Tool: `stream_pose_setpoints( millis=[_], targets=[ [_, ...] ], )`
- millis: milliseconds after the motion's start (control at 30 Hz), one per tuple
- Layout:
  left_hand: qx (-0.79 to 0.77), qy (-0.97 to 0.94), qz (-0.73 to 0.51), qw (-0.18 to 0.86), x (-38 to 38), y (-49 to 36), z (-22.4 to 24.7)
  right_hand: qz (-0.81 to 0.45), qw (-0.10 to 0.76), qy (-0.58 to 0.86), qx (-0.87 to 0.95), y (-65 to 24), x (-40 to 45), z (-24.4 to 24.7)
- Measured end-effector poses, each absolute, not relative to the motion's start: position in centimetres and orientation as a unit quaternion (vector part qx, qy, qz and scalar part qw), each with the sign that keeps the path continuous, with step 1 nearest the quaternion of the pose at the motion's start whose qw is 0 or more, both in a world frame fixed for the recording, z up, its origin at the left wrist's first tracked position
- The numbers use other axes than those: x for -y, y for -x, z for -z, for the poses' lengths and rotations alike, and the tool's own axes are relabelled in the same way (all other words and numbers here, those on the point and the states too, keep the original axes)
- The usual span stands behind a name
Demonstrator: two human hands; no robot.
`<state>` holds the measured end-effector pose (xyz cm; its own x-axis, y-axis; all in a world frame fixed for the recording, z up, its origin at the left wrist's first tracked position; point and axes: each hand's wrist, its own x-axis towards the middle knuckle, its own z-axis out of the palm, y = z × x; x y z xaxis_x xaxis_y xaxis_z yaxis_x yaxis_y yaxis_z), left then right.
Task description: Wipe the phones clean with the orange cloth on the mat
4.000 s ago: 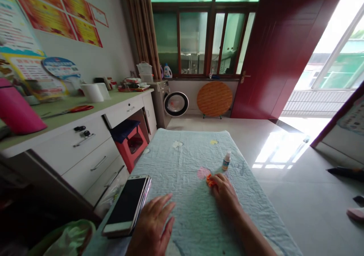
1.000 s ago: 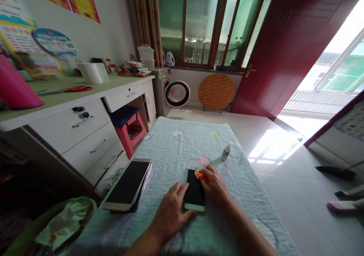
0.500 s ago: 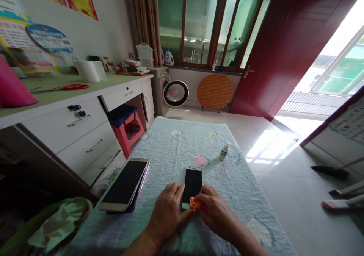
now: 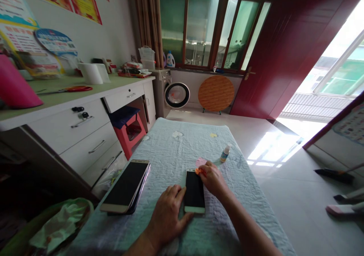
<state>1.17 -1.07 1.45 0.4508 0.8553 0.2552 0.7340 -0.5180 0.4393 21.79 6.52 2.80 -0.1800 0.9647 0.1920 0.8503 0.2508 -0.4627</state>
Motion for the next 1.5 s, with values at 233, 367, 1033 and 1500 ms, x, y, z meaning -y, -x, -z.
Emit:
stream_pose_setpoints(
  millis=[233, 367, 1033, 1500],
  targets=[
    [-0.466, -0.843, -0.235, 0.134, 1.1, -1.0, -1.1, -0.075, 0.238, 0.580, 0.775, -18.8, -7.0, -2.5],
    [-0.436, -0.859, -0.225, 0.147, 1.1, -1.0, -1.4, -0.076, 0.239, 0.556, 0.793, -17.6, -7.0, -2.4],
    [-0.447, -0.841, -0.256, 0.164, 0.8, -0.9, -0.8, -0.059, 0.264, 0.593, 0.758, -21.1, -6.3, -1.7],
    [-0.457, -0.834, -0.278, 0.137, 0.8, -0.5, 1.1, -0.222, 0.218, 0.434, 0.846, -19.5, -2.2, -4.5]
  ],
)
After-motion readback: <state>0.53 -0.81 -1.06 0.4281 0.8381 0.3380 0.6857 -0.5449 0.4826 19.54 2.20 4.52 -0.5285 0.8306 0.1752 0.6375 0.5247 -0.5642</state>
